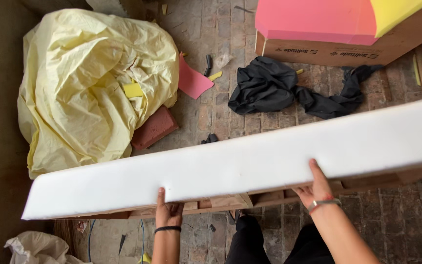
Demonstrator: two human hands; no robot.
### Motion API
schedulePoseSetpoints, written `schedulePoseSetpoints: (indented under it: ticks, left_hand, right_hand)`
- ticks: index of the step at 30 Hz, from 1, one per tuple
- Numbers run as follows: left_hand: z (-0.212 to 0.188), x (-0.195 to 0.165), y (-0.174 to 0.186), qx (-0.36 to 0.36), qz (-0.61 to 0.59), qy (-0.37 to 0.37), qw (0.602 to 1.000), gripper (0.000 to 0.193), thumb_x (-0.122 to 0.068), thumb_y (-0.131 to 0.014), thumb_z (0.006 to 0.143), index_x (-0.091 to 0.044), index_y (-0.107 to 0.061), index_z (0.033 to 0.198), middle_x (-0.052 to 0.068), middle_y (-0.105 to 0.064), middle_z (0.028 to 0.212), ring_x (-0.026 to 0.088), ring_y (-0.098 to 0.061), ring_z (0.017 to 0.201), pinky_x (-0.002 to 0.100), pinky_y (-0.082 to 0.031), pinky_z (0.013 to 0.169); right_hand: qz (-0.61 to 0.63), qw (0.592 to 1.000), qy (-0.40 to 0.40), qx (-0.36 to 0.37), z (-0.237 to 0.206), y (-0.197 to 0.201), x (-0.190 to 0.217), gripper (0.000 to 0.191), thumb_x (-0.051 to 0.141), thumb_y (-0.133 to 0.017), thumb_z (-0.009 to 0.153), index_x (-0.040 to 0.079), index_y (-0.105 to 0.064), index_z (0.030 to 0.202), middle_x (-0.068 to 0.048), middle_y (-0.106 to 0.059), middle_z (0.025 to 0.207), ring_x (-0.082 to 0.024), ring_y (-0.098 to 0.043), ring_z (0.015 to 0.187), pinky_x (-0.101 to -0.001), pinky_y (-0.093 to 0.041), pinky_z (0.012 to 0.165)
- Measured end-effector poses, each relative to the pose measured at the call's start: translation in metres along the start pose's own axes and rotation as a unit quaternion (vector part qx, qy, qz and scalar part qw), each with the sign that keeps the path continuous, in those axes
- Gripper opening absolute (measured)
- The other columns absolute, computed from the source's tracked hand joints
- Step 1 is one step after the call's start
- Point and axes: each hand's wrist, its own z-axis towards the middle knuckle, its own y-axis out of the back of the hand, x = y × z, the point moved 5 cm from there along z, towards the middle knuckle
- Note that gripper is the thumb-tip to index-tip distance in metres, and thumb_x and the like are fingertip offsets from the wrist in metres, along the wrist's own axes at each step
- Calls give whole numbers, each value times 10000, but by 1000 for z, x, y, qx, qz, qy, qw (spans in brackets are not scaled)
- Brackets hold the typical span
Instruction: The person presses and smooths a large white foam sheet on a work table, folds and repositions it, and cuts it with a long blade. They then lift the cut foam and fit it along the edge of a wooden frame that has pink foam on top, pressing it into place.
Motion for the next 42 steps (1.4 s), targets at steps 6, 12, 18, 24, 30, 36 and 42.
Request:
schedulePoseSetpoints:
  ticks: [6,12,18,24,30,36,42]
  left_hand:
    - [75,-58,42,-26,-132,-18,991,744,-444,-816,797,-107,-561,1409,128,-567,1438,331,-510,1369,527,-467,1141]
    - [150,-28,67,-34,-245,-34,968,728,-426,-810,817,-51,-553,1385,132,-612,1407,347,-574,1299,561,-479,1098]
    - [189,54,81,-16,-257,-84,963,717,-409,-727,880,-52,-486,1453,135,-603,1378,333,-571,1270,539,-484,1094]
    - [187,59,80,-41,-160,-113,980,851,-546,-682,877,-84,-393,1530,156,-507,1485,355,-508,1352,546,-452,1129]
    - [133,67,66,-150,-70,-55,985,843,-570,-522,939,-131,-252,1606,159,-297,1591,420,-302,1454,622,-271,1183]
    - [49,94,-12,-170,377,-402,817,919,-318,-676,911,-21,-135,1593,249,-211,1648,414,-234,1536,541,-227,1240]
    - [16,144,-118,48,554,-472,684,776,-282,-717,887,-59,-355,1537,222,-215,1668,412,-228,1536,498,-306,1190]
  right_hand:
    - [-55,995,0,83,30,-142,-59,770,374,-753,851,22,-433,1457,-191,-540,1419,-327,-516,1351,-504,-461,1130]
    - [-125,973,-9,194,123,-227,-110,750,467,-756,835,75,-513,1426,-121,-588,1406,-310,-553,1296,-537,-475,1077]
    - [-126,961,-24,243,199,-226,-136,741,461,-749,859,96,-491,1449,-88,-580,1454,-284,-543,1325,-508,-454,1114]
    - [-277,941,0,193,233,-199,-129,859,563,-733,782,98,-449,1447,-129,-560,1428,-328,-547,1331,-522,-505,1089]
    - [-423,890,51,161,240,-182,-107,987,643,-739,739,-6,-478,1435,-221,-560,1433,-399,-567,1304,-585,-546,1008]
    - [-408,888,52,205,248,-151,-98,948,632,-676,808,19,-421,1484,-195,-510,1474,-382,-563,1311,-555,-531,996]
    - [-374,912,50,164,254,-33,-71,739,439,-676,894,36,-429,1462,-172,-597,1395,-290,-625,1239,-439,-533,968]
